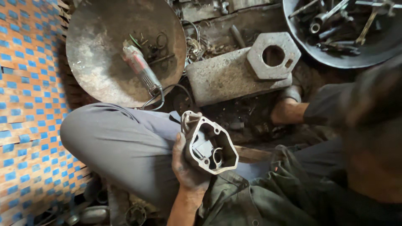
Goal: The person sits on the floor holding an engine crankcase cover on their lap and repeatedly files the inner machined surface and edges with a long file, repositioning the cover between strokes. A rotary tool rests in a metal basin nearby but is not used.
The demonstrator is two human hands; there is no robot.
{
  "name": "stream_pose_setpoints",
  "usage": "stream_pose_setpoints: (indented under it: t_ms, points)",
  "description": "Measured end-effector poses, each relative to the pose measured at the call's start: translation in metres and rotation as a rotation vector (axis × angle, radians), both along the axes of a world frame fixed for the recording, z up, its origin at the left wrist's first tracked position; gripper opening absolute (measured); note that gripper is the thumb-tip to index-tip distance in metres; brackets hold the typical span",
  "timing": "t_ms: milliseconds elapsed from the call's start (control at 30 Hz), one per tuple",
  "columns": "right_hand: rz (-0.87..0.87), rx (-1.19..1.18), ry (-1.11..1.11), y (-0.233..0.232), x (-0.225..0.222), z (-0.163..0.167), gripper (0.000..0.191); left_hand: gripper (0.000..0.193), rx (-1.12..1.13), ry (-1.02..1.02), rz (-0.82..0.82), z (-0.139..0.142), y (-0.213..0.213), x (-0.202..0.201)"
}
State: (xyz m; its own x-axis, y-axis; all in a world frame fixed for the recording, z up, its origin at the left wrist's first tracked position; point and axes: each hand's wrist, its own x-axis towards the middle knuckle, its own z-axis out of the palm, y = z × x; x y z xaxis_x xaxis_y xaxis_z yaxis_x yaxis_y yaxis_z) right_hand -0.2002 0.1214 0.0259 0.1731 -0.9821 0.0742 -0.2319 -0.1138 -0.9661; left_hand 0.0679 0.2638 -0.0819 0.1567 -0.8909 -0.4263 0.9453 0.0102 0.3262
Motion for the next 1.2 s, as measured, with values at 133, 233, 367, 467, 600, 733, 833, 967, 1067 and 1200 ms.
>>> stream_pose_setpoints:
  t_ms: [133,233,367,467,600,733,833,967,1067,1200]
  points:
    - [0.389,-0.161,0.264,0.019,0.053,0.033,0.022,0.056,0.013,-0.109,0.019,-0.001,-0.001,-0.002]
    - [0.434,-0.171,0.363,0.032,0.109,0.021,0.021,0.056,0.013,-0.13,0.01,0.001,-0.003,-0.002]
    - [0.588,-0.07,0.567,0.031,0.138,0.012,0.022,0.059,0.179,-0.139,0.041,0.007,-0.005,-0.001]
    - [0.63,-0.14,0.514,0.023,0.142,0.023,0.02,0.059,0.176,-0.095,0.102,0.008,-0.005,0.001]
    - [0.645,-0.323,0.516,0.004,0.147,0.036,0.014,0.058,0.054,0.01,0.103,0.004,-0.002,0.006]
    - [0.989,-0.448,0.815,-0.002,0.158,0.024,0.012,0.055,0.037,0.062,0.108,-0.006,0.001,0.012]
    - [0.912,-0.331,0.925,0.007,0.164,0.009,0.022,0.055,-0.046,0.07,0.101,-0.012,0.001,0.014]
    - [0.955,-0.438,0.84,0.021,0.17,-0.006,0.025,0.053,-0.07,0.025,0.17,-0.01,0.004,0.015]
    - [0.978,-0.477,0.845,0.027,0.172,-0.011,0.022,0.055,0.107,0.032,0.1,-0.001,0.002,0.016]
    - [0.95,-0.45,0.828,0.029,0.174,-0.013,0.025,0.052,0.083,-0.006,0.091,0.009,-0.003,0.015]
